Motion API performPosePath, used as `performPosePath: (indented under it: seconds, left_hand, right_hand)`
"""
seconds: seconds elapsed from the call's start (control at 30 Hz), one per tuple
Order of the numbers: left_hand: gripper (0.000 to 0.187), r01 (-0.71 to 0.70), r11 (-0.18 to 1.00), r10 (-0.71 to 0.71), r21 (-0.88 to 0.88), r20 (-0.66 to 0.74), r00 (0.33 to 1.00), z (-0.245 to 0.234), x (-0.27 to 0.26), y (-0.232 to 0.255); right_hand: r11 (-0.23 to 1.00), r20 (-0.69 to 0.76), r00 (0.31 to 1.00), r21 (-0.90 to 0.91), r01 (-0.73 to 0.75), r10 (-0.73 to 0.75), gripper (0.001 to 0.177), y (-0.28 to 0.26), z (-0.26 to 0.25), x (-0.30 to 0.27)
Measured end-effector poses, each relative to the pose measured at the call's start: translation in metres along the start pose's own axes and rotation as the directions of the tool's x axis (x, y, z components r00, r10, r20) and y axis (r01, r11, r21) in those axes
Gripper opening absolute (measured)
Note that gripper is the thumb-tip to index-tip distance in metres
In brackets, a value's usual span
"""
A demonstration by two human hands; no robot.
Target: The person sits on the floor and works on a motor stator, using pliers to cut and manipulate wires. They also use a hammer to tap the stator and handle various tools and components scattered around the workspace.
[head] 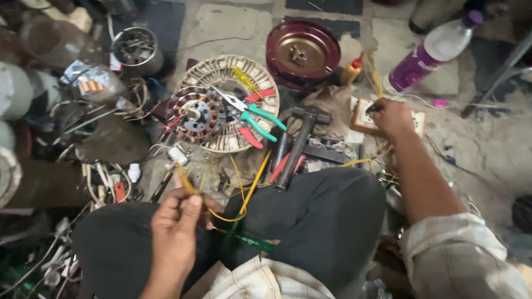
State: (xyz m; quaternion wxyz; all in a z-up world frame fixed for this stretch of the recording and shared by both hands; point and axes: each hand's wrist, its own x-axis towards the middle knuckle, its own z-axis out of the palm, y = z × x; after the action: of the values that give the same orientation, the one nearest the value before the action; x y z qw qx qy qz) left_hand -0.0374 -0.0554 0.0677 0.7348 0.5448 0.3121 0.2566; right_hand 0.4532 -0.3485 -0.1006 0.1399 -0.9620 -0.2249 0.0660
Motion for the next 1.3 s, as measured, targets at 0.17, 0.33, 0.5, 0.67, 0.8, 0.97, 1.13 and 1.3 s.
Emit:
performPosePath:
  seconds: [0.17, 0.33, 0.5, 0.67, 0.8, 0.97, 1.13, 1.3]
  left_hand:
    - [0.014, 0.077, 0.975, -0.086, 0.208, 0.032, 0.996, 0.022, -0.003, 0.004]
    - [0.013, -0.073, 0.953, 0.045, 0.295, 0.101, 0.994, 0.038, 0.002, 0.003]
    - [0.013, -0.013, 0.963, -0.018, 0.269, 0.111, 0.994, 0.08, 0.009, -0.001]
    - [0.01, -0.124, 0.965, 0.071, 0.233, 0.222, 0.972, 0.097, 0.012, 0.003]
    - [0.009, -0.171, 0.952, 0.116, 0.255, 0.217, 0.969, 0.09, 0.018, 0.002]
    - [0.011, -0.165, 0.961, 0.103, 0.223, 0.266, 0.959, 0.063, 0.027, -0.005]
    - [0.011, -0.182, 0.948, 0.114, 0.262, 0.257, 0.96, 0.015, 0.054, -0.018]
    - [0.017, -0.268, 0.794, 0.134, 0.545, 0.273, 0.953, -0.012, 0.051, -0.02]
  right_hand:
    - [0.902, -0.047, 0.995, 0.428, -0.056, 0.084, 0.039, 0.022, -0.004, 0.0]
    - [0.985, -0.142, 0.982, 0.14, -0.102, 0.122, 0.038, 0.053, -0.004, -0.063]
    - [0.967, -0.257, 0.962, 0.252, -0.025, 0.092, 0.049, 0.047, -0.029, -0.14]
    - [0.899, -0.104, 0.96, 0.388, -0.202, 0.261, 0.048, 0.015, -0.034, -0.182]
    - [0.752, 0.057, 0.972, 0.624, -0.211, 0.226, 0.043, -0.002, -0.029, -0.205]
    - [0.732, -0.004, 0.957, 0.645, -0.22, 0.291, 0.038, -0.015, -0.02, -0.24]
    - [0.72, -0.147, 0.926, 0.675, -0.162, 0.347, 0.03, -0.058, -0.026, -0.262]
    - [0.873, -0.32, 0.854, 0.407, -0.268, 0.411, 0.035, -0.117, -0.042, -0.263]
